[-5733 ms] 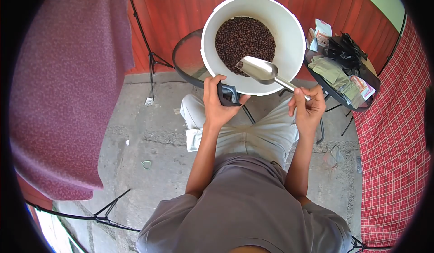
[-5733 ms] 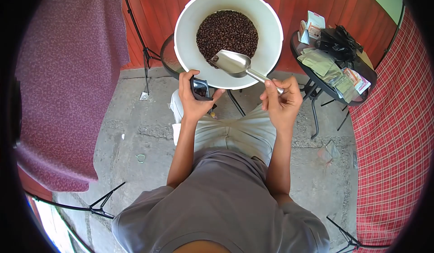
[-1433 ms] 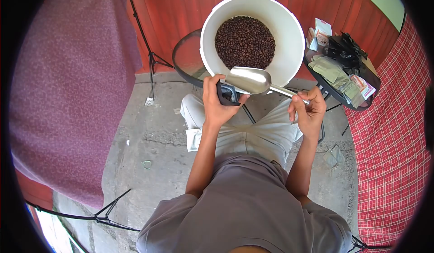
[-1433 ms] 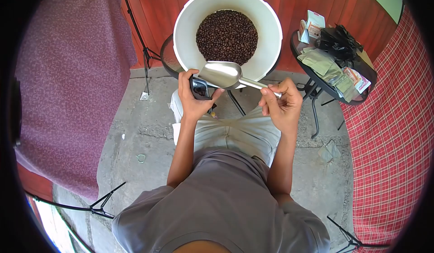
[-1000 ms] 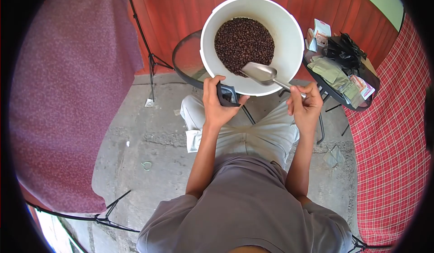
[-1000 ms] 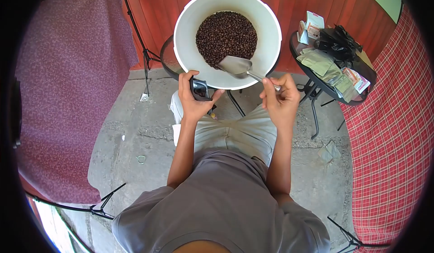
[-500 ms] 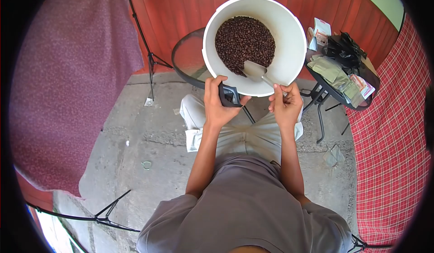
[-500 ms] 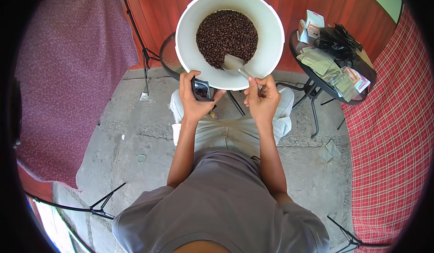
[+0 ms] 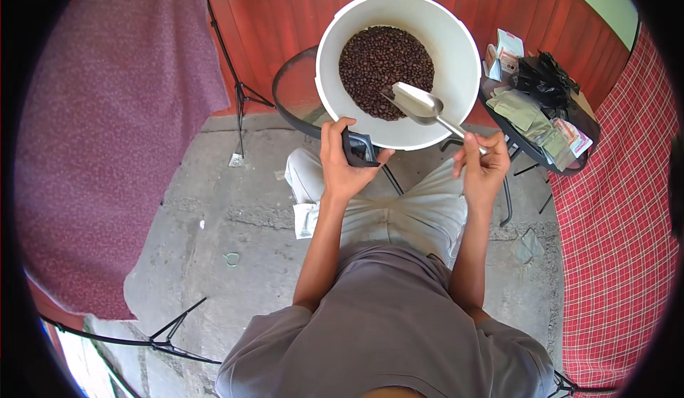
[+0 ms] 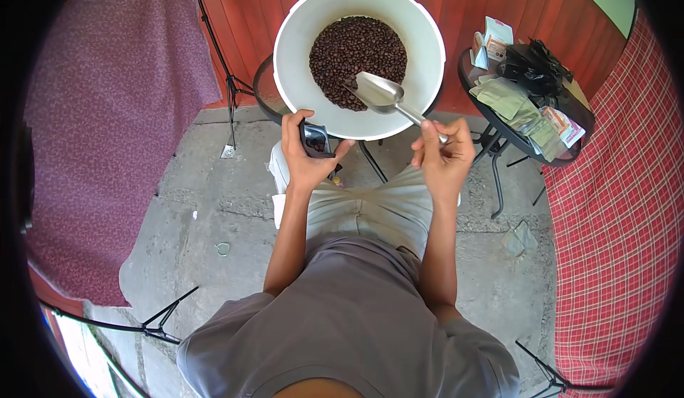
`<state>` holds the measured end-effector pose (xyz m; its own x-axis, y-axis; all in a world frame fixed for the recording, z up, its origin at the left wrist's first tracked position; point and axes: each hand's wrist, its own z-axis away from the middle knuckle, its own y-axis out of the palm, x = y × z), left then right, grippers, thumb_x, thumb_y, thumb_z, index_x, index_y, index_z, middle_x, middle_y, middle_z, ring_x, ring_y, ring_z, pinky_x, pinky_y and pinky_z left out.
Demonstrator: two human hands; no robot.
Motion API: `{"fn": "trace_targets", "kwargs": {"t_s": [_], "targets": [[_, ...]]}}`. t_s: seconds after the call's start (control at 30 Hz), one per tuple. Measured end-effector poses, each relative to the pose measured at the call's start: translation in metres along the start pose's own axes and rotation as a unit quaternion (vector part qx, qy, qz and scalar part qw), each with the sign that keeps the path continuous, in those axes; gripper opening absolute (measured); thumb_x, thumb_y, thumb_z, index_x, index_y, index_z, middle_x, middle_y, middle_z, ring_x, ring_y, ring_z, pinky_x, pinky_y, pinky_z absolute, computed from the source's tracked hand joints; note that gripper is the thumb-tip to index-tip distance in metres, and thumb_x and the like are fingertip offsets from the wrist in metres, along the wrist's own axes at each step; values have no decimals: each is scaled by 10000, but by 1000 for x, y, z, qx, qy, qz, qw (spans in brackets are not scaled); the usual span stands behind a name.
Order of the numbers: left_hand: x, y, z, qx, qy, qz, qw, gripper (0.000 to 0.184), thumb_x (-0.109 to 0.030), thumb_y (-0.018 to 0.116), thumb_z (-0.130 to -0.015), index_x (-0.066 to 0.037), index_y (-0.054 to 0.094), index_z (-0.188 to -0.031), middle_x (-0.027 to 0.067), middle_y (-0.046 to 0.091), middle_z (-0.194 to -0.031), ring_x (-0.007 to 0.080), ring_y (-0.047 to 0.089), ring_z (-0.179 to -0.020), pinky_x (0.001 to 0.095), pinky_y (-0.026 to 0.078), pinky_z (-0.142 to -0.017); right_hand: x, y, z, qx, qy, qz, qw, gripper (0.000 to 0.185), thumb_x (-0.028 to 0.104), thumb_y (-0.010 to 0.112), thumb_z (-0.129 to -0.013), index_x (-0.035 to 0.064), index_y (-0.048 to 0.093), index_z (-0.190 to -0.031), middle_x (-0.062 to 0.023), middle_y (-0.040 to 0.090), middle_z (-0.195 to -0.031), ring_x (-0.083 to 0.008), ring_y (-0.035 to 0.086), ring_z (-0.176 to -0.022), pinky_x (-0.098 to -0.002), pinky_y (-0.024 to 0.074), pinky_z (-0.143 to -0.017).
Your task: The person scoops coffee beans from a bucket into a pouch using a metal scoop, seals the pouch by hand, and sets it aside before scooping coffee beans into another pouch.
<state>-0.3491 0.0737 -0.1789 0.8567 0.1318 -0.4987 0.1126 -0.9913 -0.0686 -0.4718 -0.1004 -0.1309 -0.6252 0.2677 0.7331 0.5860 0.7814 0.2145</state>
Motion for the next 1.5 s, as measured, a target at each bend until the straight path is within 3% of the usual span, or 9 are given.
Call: {"fn": "trace_targets", "kwargs": {"t_s": [0.27, 0.4, 0.77, 0.9, 1.07, 1.2, 1.5], "targets": [[-1, -1, -2, 2, 0, 0, 1000, 788, -215, 945, -547, -58, 505, -1181, 108, 483, -968, 264, 533, -809, 377, 465, -689, 46, -32, -3, 93, -12, -27, 995, 187, -30, 604, -931, 44, 448, -859, -110, 588, -618, -96, 482, -402, -214, 360, -366], [-4, -3, -2, 9, -16, -5, 1000, 772, -146, 912, -519, -58, 513, -1174, 110, 480, -973, 268, 528, -803, 376, 461, -691, 56, -36, 1, 135, -5, -29, 990, 189, -51, 614, -915, 33, 453, -862, -112, 590, -627, -94, 495, -411, -210, 357, -363], [-3, -6, -2, 26, -22, 3, 999, 767, -37, 813, -461, -59, 514, -1167, 128, 472, -983, 320, 517, -860, 385, 456, -741, 67, -19, 12, 174, -95, 79, 977, 149, -116, 670, -843, -28, 552, -862, -92, 616, -689, -102, 604, -522, -203, 429, -439], [0, -4, -2, 11, 8, -2, 1000, 767, -106, 881, -500, -58, 513, -1171, 122, 480, -974, 303, 529, -841, 387, 461, -722, 65, -18, 11, 145, -127, 72, 979, 140, -96, 673, -854, -23, 554, -870, -82, 619, -671, -94, 594, -514, -203, 421, -440], [-4, -1, -2, -2, 3, -3, 1000, 770, -228, 941, -555, -60, 516, -1175, 110, 488, -965, 279, 541, -821, 390, 466, -702, 47, -14, 0, 77, -26, 93, 992, 159, -17, 667, -898, 5, 518, -846, -64, 609, -617, -59, 545, -470, -199, 389, -409], [-7, -2, -3, -1, 6, -6, 1000, 765, -216, 938, -554, -61, 517, -1173, 110, 487, -963, 280, 542, -826, 393, 471, -708, 17, -6, -4, 52, 48, 109, 992, 196, 38, 667, -919, 21, 493, -829, -57, 604, -601, -43, 514, -434, -198, 362, -380], [-6, -3, 0, 15, 15, -10, 1000, 763, -230, 941, -552, -58, 523, -1167, 114, 498, -976, 284, 568, -829, 386, 488, -686, -18, 21, 10, 27, 65, 122, 990, 187, 66, 658, -929, 22, 506, -830, -58, 617, -588, -46, 535, -419, -203, 358, -354]]}}
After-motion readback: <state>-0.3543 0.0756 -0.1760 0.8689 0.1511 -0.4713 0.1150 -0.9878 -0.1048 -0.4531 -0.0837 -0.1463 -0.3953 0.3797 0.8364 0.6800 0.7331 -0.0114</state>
